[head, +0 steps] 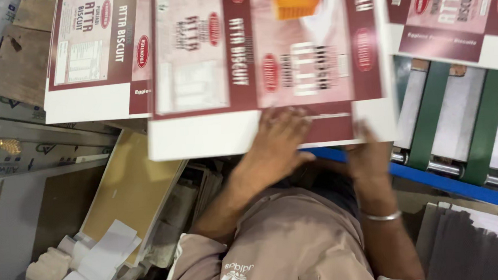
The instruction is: The person repeatedly picks up flat-packed cardboard boxes labeled 'ATTRA Biscuit' from a blue roller conveyor and stacks them onto a growing pile to their left. The task involves continuous manual handling of the boxes, moving them one by one from the conveyor to the stack.
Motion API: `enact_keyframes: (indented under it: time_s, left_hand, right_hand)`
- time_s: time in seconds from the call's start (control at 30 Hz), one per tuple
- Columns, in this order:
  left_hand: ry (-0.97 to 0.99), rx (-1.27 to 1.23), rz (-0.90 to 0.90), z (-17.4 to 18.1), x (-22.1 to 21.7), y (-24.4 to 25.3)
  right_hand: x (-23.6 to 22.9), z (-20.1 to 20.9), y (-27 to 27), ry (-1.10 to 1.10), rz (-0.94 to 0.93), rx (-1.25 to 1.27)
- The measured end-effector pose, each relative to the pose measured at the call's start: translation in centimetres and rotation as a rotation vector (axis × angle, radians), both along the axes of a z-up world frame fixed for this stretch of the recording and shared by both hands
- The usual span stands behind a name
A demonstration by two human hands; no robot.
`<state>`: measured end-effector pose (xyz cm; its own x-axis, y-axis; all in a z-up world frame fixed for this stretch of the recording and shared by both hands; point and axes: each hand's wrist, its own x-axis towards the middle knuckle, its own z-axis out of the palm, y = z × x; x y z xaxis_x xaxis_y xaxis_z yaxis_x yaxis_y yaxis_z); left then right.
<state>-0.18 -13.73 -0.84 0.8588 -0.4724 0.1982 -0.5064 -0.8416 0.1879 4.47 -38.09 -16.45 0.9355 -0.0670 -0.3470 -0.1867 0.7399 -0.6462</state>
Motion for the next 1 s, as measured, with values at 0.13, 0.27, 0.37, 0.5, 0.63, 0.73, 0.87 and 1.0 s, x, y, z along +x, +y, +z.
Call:
enact_keyframes:
  time_s: [0.13,0.27,0.37,0.5,0.63,0.73,0.87,1.0]
  left_hand:
    - [-0.021,0.084,0.238,1.0,0.5,6.9]
    - [-0.141,0.193,0.338,0.9,1.0,12.2]
    - [-0.287,0.267,0.302,0.4,1.6,13.8]
    - [-0.308,0.082,0.246,0.8,2.3,14.4]
    - [-0.317,0.060,0.274,1.4,1.9,14.4]
    - [-0.328,0.071,0.298,1.1,1.7,14.5]
    - [-0.377,0.037,0.311,1.0,2.2,14.1]
    - [-0.399,0.002,0.317,1.0,2.3,13.8]
  right_hand:
    - [1.6,-0.3,-9.9,-0.094,-0.287,-0.254]
    - [1.0,-2.4,-17.8,-0.149,-0.530,-0.425]
    - [-0.8,-4.4,-21.3,-0.152,-0.622,-0.380]
    - [-3.9,-6.1,-23.8,-0.015,-0.691,-0.466]
    - [-7.7,-5.8,-23.1,0.000,-0.661,-0.552]
    - [-8.1,-4.4,-21.5,-0.016,-0.655,-0.555]
    - [-5.9,-2.0,-19.4,0.081,-0.673,-0.523]
    - [-0.4,-1.3,-18.5,0.104,-0.718,-0.433]
